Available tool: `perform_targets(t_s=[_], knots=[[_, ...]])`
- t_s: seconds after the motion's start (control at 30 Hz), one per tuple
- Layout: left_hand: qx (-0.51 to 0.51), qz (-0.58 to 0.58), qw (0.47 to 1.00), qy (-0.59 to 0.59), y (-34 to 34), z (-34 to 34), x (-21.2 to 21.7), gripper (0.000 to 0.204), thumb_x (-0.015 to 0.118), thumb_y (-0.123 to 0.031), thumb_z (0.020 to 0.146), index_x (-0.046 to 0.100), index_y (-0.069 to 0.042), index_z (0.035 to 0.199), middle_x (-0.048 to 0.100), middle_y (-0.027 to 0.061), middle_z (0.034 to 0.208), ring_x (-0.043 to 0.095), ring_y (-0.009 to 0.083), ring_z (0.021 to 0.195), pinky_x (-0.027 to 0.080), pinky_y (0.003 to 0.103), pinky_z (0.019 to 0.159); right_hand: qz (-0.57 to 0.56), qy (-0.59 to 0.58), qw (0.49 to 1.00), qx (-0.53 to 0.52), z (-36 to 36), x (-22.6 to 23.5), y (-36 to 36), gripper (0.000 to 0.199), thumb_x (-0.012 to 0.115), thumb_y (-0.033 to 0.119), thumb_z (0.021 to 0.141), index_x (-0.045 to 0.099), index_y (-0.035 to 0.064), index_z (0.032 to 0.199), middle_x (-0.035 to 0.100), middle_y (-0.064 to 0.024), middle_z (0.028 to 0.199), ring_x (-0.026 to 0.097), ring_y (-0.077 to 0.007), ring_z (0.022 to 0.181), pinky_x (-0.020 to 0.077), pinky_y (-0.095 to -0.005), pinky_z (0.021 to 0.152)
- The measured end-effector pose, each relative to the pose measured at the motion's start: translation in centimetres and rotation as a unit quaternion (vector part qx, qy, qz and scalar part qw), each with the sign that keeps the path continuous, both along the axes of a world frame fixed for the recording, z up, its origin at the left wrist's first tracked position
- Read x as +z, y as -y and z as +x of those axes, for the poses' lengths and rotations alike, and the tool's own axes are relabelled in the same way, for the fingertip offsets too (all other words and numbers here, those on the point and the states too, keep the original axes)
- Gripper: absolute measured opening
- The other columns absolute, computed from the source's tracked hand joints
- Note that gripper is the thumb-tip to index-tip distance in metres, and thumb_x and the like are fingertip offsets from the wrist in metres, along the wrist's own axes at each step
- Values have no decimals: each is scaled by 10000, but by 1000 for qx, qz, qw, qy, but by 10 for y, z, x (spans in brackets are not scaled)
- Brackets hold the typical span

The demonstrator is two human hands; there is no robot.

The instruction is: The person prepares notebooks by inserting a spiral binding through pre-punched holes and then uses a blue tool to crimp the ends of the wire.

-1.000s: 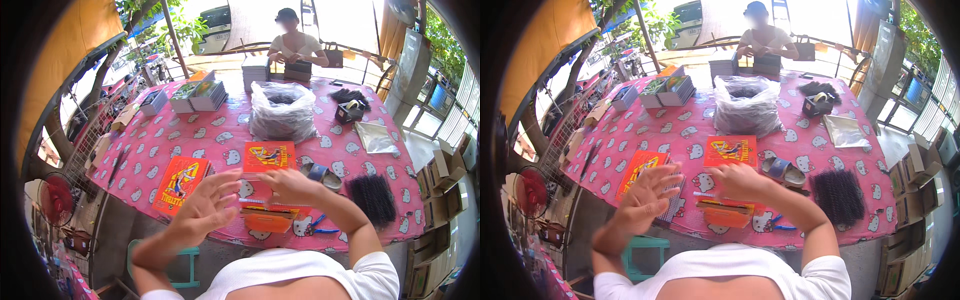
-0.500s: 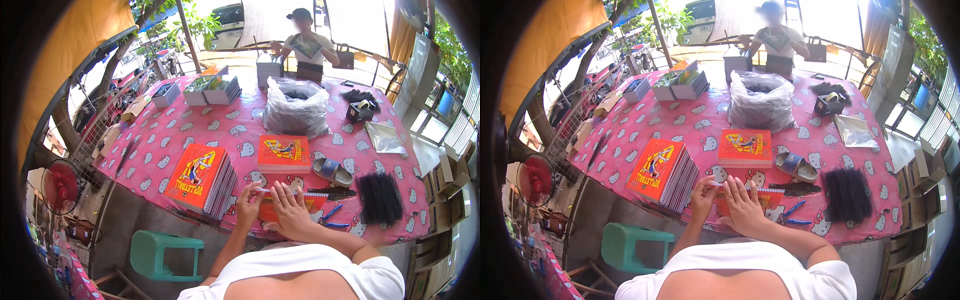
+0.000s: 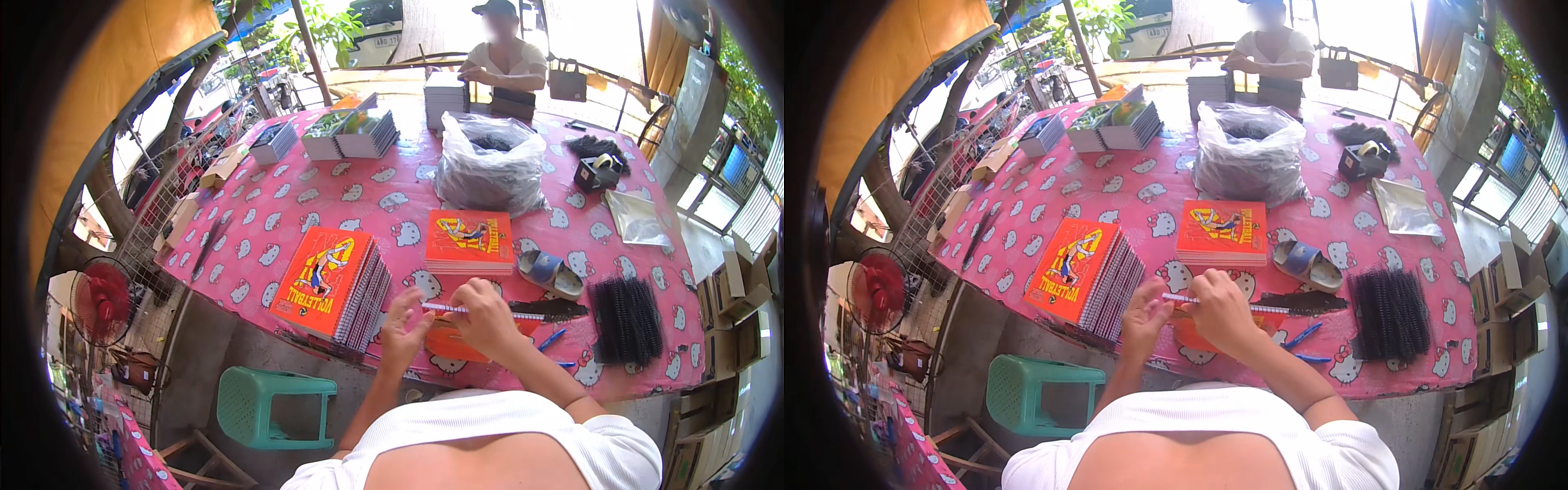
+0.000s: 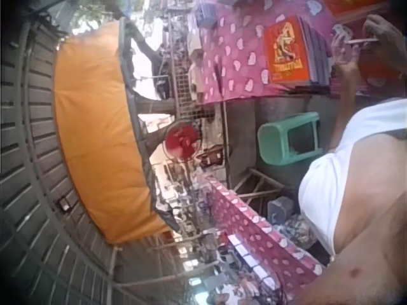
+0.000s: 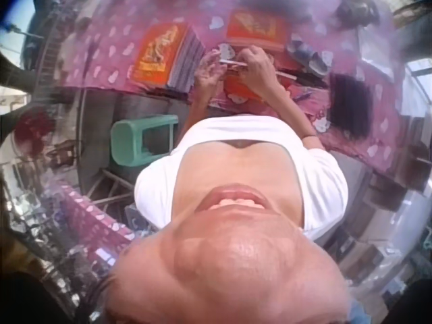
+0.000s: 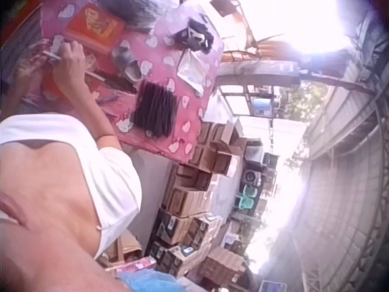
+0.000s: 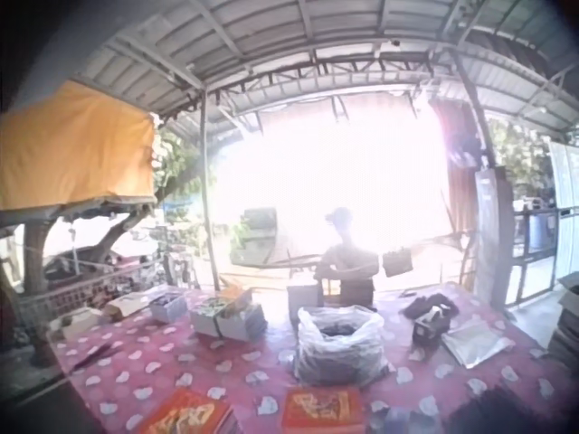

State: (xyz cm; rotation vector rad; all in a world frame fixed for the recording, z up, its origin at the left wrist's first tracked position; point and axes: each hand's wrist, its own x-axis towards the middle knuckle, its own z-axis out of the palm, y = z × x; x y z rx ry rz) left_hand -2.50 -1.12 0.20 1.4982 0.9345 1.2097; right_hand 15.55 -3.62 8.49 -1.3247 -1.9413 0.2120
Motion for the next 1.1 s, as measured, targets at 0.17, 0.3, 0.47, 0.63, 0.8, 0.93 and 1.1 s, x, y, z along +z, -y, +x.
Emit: perform_targets(t_s=[0.17, 0.3, 0.47, 0.63, 0.8, 0.93, 1.1], knots=[[-76, -90, 947, 300, 90, -69, 10, 528, 575, -149, 910, 363, 0, 1370, 445, 154, 1362, 357, 220, 1317, 251, 354, 1087, -189, -341, 903, 182, 79, -39, 88, 384, 677, 317, 819, 616, 17, 1052, 621, -120, 1060, 591, -239, 1003, 452, -345, 866], [-155, -197, 938, 241, 141, -83, -24, 521, 570, -143, 912, 365, 0, 1369, 443, 153, 1362, 358, 219, 1317, 256, 352, 1085, -365, -544, 756, -23, 98, -126, 200, 430, 639, 339, 850, 607, -4, 1107, 631, -112, 1101, 584, -214, 1036, 443, -347, 891], [-209, -206, 946, 137, 153, -84, -59, 512, 563, -134, 914, 367, -1, 1367, 442, 152, 1364, 359, 217, 1316, 262, 350, 1083, -412, -535, 738, -18, 94, -131, 208, 419, 628, 325, 864, 606, -11, 1114, 635, -122, 1089, 588, -218, 1035, 451, -354, 879], [-238, -150, 956, 78, 148, -80, -74, 504, 557, -126, 916, 369, -1, 1366, 440, 151, 1365, 360, 216, 1315, 268, 348, 1081, -415, -485, 769, 41, 96, -106, 187, 409, 616, 311, 878, 605, -18, 1120, 638, -133, 1077, 591, -222, 1034, 459, -360, 866], [-122, 13, 991, 60, 113, -65, -53, 495, 551, -117, 918, 371, -2, 1364, 439, 150, 1366, 361, 215, 1314, 274, 345, 1079, -331, -324, 881, 94, 103, -45, 156, 399, 604, 297, 892, 604, -24, 1127, 642, -144, 1066, 595, -225, 1033, 468, -367, 853], [64, 94, 993, 24, 32, -21, -9, 615, 603, -12, 855, 306, -20, 1394, 387, 146, 1408, 350, 229, 1323, 267, 362, 1090, -13, -22, 995, 98, 72, -8, 59, 367, 690, 71, 756, 592, 19, 1105, 615, -170, 1085, 578, -357, 975, 463, -404, 848], [30, 2, 998, -59, 3, -3, 2, 703, 677, -85, 810, 320, -102, 1415, 463, 107, 1358, 423, 221, 1264, 324, 382, 1024, 19, 77, 996, 39, 23, -3, 11, 384, 703, 152, 723, 602, 29, 1072, 590, -146, 1051, 550, -332, 983, 445, -411, 829]])
